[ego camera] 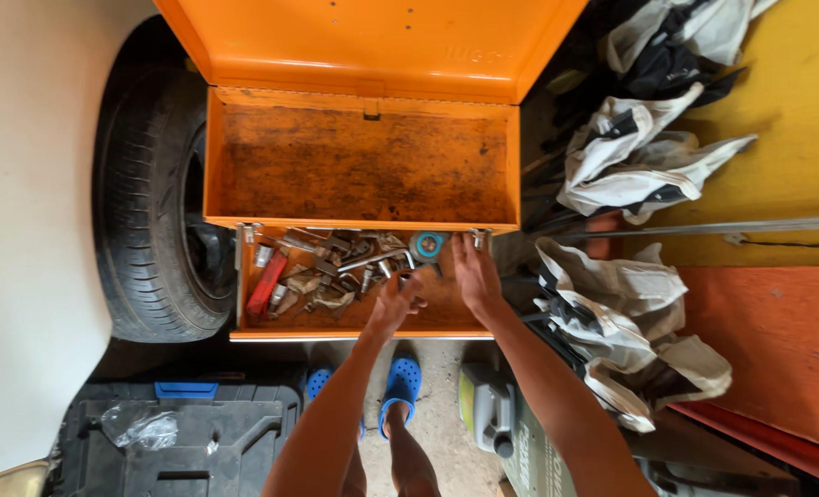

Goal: The person repeatedly picks up various hand tools from an orange toolbox and places them on the hood of a white car. The person handles wrenches, sockets, and other metal tools one by one, moving them between the toolbox and the car hood.

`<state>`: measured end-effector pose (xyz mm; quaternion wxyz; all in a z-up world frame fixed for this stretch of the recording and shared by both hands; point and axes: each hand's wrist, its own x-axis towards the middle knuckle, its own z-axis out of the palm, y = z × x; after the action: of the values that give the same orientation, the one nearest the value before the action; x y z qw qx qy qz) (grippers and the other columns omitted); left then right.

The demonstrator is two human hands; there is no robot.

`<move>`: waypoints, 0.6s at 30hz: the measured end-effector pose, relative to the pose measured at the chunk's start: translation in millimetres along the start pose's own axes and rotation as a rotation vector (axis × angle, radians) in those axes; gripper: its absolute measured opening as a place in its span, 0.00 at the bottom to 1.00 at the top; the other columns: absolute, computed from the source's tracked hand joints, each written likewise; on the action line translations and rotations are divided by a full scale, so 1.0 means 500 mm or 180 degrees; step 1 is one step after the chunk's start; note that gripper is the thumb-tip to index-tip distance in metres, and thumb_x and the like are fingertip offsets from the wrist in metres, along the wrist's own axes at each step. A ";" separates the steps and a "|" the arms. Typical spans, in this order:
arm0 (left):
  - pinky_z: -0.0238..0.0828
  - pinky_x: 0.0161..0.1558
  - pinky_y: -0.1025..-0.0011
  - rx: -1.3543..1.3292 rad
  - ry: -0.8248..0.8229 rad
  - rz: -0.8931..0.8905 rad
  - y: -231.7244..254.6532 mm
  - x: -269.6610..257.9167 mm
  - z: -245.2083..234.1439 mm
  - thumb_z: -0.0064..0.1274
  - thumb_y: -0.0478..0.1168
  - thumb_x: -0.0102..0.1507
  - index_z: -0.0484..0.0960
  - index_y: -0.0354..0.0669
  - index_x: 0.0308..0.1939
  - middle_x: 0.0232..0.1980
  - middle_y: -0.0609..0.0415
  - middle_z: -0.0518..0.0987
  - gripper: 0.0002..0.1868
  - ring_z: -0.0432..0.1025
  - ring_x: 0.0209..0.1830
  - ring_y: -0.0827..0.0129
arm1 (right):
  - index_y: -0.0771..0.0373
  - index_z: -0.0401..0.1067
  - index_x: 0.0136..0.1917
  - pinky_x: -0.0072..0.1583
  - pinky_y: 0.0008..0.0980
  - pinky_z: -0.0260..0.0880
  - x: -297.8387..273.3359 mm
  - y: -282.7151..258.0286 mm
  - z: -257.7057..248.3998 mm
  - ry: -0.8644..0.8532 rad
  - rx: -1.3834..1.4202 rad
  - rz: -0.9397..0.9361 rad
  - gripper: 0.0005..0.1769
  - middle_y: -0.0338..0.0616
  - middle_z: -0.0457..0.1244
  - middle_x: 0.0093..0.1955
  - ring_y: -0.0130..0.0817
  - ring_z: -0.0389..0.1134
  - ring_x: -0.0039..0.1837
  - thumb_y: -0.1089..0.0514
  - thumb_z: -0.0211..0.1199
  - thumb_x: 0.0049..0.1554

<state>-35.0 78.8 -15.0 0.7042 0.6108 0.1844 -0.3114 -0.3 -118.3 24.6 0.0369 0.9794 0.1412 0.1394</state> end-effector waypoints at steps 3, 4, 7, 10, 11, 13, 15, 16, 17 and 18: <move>0.81 0.43 0.66 0.0311 -0.0314 0.0431 0.022 -0.031 -0.021 0.53 0.44 0.67 0.67 0.39 0.66 0.49 0.46 0.80 0.26 0.81 0.46 0.62 | 0.69 0.70 0.59 0.68 0.51 0.74 0.014 0.013 0.039 -0.0126 0.0131 -0.0119 0.22 0.53 0.62 0.54 0.50 0.71 0.57 0.67 0.65 0.50; 0.81 0.44 0.67 0.0311 -0.0320 0.0398 0.029 -0.037 -0.029 0.53 0.43 0.67 0.67 0.39 0.66 0.50 0.48 0.80 0.26 0.81 0.47 0.63 | 0.69 0.70 0.59 0.63 0.49 0.75 0.011 0.017 0.049 -0.0532 0.0179 -0.0042 0.20 0.54 0.62 0.54 0.51 0.71 0.55 0.67 0.64 0.52; 0.82 0.47 0.67 0.0303 -0.0328 0.0375 0.038 -0.045 -0.055 0.53 0.42 0.68 0.66 0.39 0.67 0.52 0.51 0.80 0.25 0.81 0.49 0.66 | 0.68 0.70 0.59 0.53 0.45 0.75 -0.003 0.021 0.076 -0.1352 0.0258 0.0147 0.17 0.56 0.61 0.56 0.51 0.70 0.51 0.67 0.63 0.56; 0.80 0.47 0.67 0.0279 -0.0210 0.0583 0.036 -0.044 -0.078 0.54 0.41 0.67 0.68 0.40 0.66 0.49 0.50 0.82 0.24 0.80 0.47 0.67 | 0.68 0.69 0.57 0.51 0.43 0.74 -0.025 0.004 0.065 -0.1060 0.0479 0.0291 0.12 0.55 0.61 0.54 0.48 0.70 0.51 0.67 0.62 0.59; 0.80 0.47 0.67 0.0262 -0.0096 0.0723 0.037 -0.043 -0.082 0.55 0.40 0.65 0.70 0.40 0.65 0.48 0.49 0.82 0.25 0.80 0.46 0.65 | 0.68 0.69 0.55 0.51 0.44 0.73 -0.030 -0.011 0.050 -0.0744 0.0709 0.0350 0.07 0.54 0.61 0.52 0.49 0.69 0.51 0.65 0.61 0.62; 0.77 0.48 0.66 0.0511 0.0230 0.1103 0.033 -0.058 -0.086 0.60 0.39 0.63 0.72 0.40 0.63 0.47 0.48 0.83 0.26 0.78 0.46 0.64 | 0.67 0.69 0.51 0.51 0.47 0.71 -0.040 -0.037 -0.006 -0.0326 0.1115 0.0420 0.06 0.55 0.61 0.48 0.53 0.67 0.51 0.64 0.62 0.61; 0.73 0.50 0.65 0.1049 0.0687 0.1668 0.055 -0.067 -0.096 0.65 0.39 0.59 0.74 0.41 0.60 0.48 0.49 0.82 0.27 0.77 0.48 0.64 | 0.68 0.68 0.48 0.50 0.51 0.69 -0.025 -0.069 -0.079 -0.0042 0.1463 0.0411 0.11 0.57 0.61 0.47 0.58 0.66 0.49 0.64 0.64 0.52; 0.73 0.51 0.64 0.0982 0.0632 0.1691 0.069 -0.076 -0.100 0.65 0.38 0.60 0.74 0.41 0.60 0.48 0.48 0.82 0.26 0.77 0.48 0.62 | 0.68 0.68 0.48 0.50 0.51 0.69 -0.012 -0.081 -0.119 -0.0005 0.1583 0.0487 0.11 0.57 0.62 0.47 0.58 0.66 0.50 0.64 0.64 0.52; 0.73 0.52 0.64 0.0916 0.0576 0.1714 0.087 -0.087 -0.105 0.64 0.38 0.60 0.74 0.41 0.59 0.47 0.47 0.82 0.25 0.77 0.49 0.60 | 0.68 0.68 0.48 0.51 0.51 0.69 0.002 -0.093 -0.160 0.0031 0.1705 0.0562 0.11 0.57 0.62 0.47 0.58 0.66 0.50 0.65 0.65 0.53; 0.73 0.53 0.64 0.0855 0.0525 0.1719 0.104 -0.107 -0.114 0.64 0.38 0.60 0.75 0.41 0.58 0.47 0.46 0.82 0.24 0.76 0.49 0.59 | 0.68 0.68 0.48 0.51 0.51 0.68 0.011 -0.109 -0.201 0.0052 0.1840 0.0639 0.10 0.57 0.62 0.47 0.58 0.66 0.50 0.65 0.65 0.54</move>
<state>-33.0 148.8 47.3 0.6572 0.7485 0.0293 -0.0840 -38.1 -61.1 116.5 -0.2583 0.9573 0.0778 0.1042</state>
